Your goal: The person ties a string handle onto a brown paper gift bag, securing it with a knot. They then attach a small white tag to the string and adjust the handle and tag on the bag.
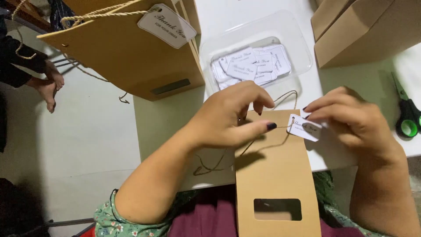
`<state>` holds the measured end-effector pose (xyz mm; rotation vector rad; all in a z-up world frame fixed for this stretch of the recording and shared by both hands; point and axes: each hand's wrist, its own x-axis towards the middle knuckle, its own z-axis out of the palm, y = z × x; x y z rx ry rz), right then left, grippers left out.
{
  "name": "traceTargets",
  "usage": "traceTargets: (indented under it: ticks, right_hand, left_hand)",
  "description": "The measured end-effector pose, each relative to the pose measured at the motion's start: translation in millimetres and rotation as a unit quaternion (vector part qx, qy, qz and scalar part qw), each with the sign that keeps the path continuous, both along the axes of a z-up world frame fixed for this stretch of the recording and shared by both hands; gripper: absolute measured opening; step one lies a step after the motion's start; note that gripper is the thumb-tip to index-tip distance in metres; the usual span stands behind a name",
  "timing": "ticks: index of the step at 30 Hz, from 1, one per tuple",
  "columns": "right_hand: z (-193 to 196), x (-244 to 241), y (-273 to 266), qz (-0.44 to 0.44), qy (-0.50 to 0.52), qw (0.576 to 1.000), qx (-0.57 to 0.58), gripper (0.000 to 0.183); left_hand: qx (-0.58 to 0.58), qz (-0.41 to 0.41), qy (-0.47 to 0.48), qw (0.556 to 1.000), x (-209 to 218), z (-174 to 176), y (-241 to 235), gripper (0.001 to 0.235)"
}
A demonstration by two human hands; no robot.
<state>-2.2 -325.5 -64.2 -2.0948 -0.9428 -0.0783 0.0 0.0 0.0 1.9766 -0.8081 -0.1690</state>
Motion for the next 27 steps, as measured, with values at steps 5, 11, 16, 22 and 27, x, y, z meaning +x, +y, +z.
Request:
traceTargets:
  ticks: [5,11,16,22,27]
  right_hand:
    - [16,-7,11,-0.084,0.086,0.993,-0.015,0.025]
    - [28,-11,28,-0.148,0.203,0.96,-0.123,0.043]
    - [33,-14,46,-0.206,0.358,0.909,-0.057,0.038]
    - [27,-24,38,-0.202,0.435,0.873,0.083,0.036]
    - [2,-44,7,-0.154,0.36,0.9,0.191,0.032]
  left_hand:
    - [0.067,-0.032,-0.077,0.994,-9,-15,-11,0.03]
    - [0.149,-0.029,-0.092,0.984,-10,-24,-11,0.014]
    - [0.142,-0.061,-0.05,0.987,-6,-20,-8,0.007]
    - [0.127,-0.109,-0.009,0.986,-6,-3,2,0.01]
    - [0.019,-0.092,-0.007,0.996,-3,20,22,0.041]
